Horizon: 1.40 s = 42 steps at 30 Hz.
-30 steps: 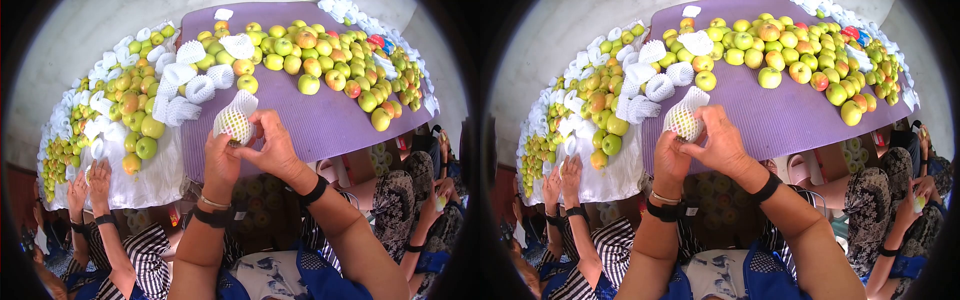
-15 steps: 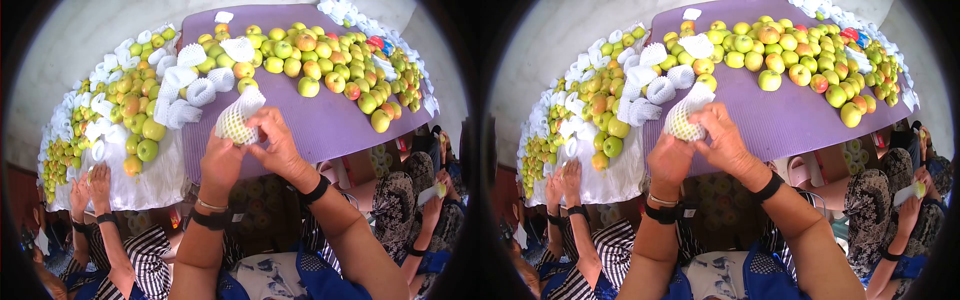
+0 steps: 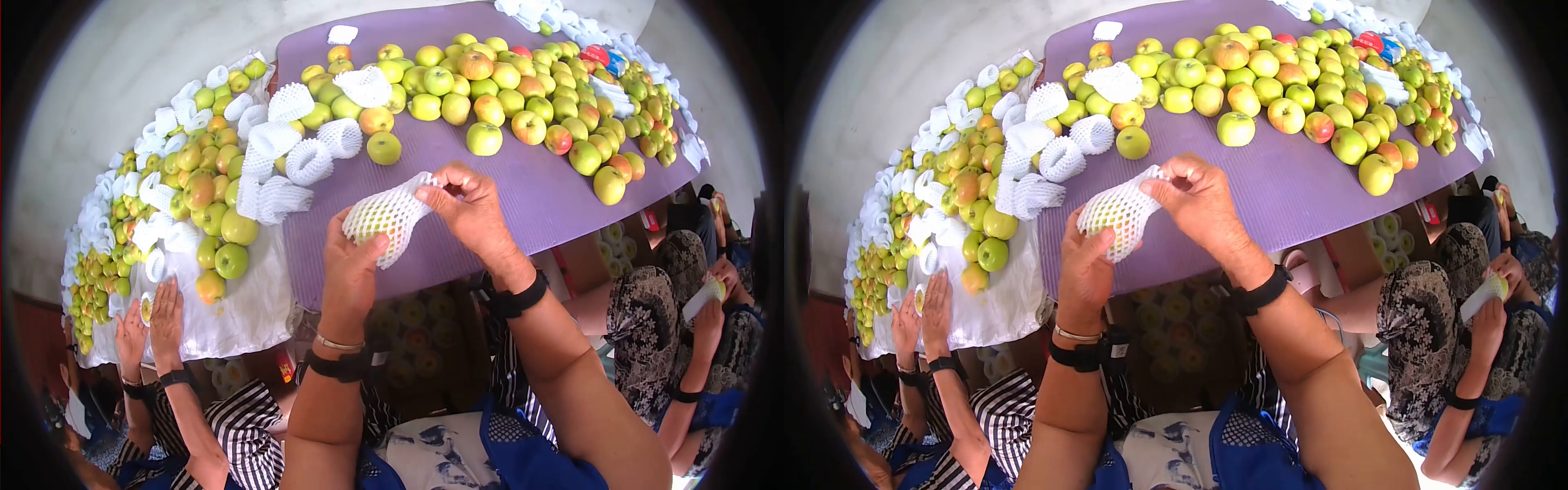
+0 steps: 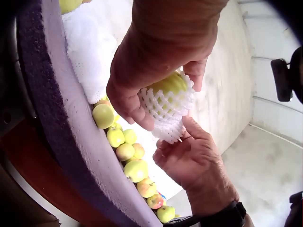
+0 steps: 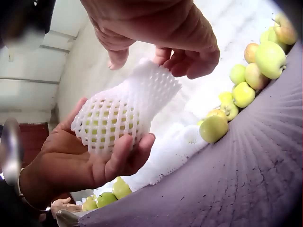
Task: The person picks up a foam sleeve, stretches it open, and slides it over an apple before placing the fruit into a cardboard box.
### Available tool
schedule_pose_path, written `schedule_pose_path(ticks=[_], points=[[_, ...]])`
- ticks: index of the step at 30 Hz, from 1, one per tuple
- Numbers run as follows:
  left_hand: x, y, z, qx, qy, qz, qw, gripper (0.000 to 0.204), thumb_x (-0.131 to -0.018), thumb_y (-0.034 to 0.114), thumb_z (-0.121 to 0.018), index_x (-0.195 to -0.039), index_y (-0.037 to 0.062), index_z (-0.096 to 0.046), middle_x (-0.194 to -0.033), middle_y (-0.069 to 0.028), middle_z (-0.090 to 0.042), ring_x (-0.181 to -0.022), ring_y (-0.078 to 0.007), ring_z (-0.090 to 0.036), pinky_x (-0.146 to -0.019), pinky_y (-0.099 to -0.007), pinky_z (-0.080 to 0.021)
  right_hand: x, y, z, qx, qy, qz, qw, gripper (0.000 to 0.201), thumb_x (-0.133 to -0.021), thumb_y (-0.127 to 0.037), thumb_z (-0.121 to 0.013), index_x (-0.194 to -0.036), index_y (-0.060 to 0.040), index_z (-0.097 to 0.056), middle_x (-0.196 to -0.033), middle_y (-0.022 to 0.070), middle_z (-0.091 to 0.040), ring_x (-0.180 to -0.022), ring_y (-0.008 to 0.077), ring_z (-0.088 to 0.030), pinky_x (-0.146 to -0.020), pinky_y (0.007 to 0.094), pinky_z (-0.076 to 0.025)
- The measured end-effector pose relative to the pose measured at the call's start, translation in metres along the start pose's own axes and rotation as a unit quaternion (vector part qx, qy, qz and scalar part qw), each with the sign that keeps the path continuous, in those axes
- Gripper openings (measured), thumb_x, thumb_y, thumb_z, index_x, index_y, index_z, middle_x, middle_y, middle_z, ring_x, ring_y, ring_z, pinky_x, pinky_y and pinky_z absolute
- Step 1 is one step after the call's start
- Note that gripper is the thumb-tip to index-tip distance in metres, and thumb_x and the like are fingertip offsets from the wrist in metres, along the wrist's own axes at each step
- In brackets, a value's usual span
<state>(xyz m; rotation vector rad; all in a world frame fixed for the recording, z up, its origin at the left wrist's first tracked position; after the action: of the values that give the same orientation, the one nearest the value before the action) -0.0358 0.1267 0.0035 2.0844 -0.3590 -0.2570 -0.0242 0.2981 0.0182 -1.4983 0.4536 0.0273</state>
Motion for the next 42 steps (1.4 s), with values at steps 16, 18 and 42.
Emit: schedule_pose_path(ticks=[16, 18, 42], points=[[0.003, -0.003, -0.007, 0.078, -0.026, 0.058, 0.995, 0.05, -0.086, 0.016, -0.054, -0.13, 0.0068, -0.031, -0.121, -0.014, -0.049, -0.105, -0.0274, -0.056, -0.077, -0.0451, -0.055, 0.004, -0.005, -0.018, -0.169, -0.037, -0.122, 0.977, 0.011, -0.081, -0.007, -0.066, -0.089, 0.0009, -0.064, -0.08, 0.0032, -0.065, -0.071, 0.0069, -0.058, -0.064, 0.023, -0.048], [0.004, -0.004, -0.009, 0.086, -0.036, 0.066, 0.993, 0.051, -0.086, 0.015, -0.055, -0.131, 0.0067, -0.032, -0.121, -0.0138, -0.049, -0.105, -0.0274, -0.057, -0.078, -0.0454, -0.055, 0.004, -0.005, -0.019, -0.175, -0.021, -0.128, 0.976, 0.011, -0.081, -0.007, -0.066, -0.089, 0.0011, -0.063, -0.08, 0.0031, -0.065, -0.07, 0.0067, -0.058, -0.062, 0.023, -0.049], [0.007, 0.007, 0.001, 0.074, 0.028, -0.048, 0.996, 0.051, -0.09, 0.017, -0.053, -0.133, 0.0014, -0.031, -0.125, -0.013, -0.046, -0.114, -0.0227, -0.048, -0.097, -0.0361, -0.041, 0.023, -0.038, -0.059, 0.264, -0.069, 0.277, 0.921, 0.016, -0.072, -0.008, -0.062, -0.088, -0.0059, -0.063, -0.069, 0.0071, -0.052, -0.066, 0.0259, -0.054, -0.061, 0.0366, -0.042]])
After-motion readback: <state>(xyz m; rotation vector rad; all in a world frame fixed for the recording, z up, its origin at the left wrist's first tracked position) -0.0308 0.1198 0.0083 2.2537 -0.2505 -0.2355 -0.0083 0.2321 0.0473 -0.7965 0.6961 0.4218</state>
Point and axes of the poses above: each hand's wrist, its own x-axis away from the middle knuckle, its own z-axis out of the back of the hand, y = z × x, the point moved 3 cm from there along -x, towards the middle knuckle
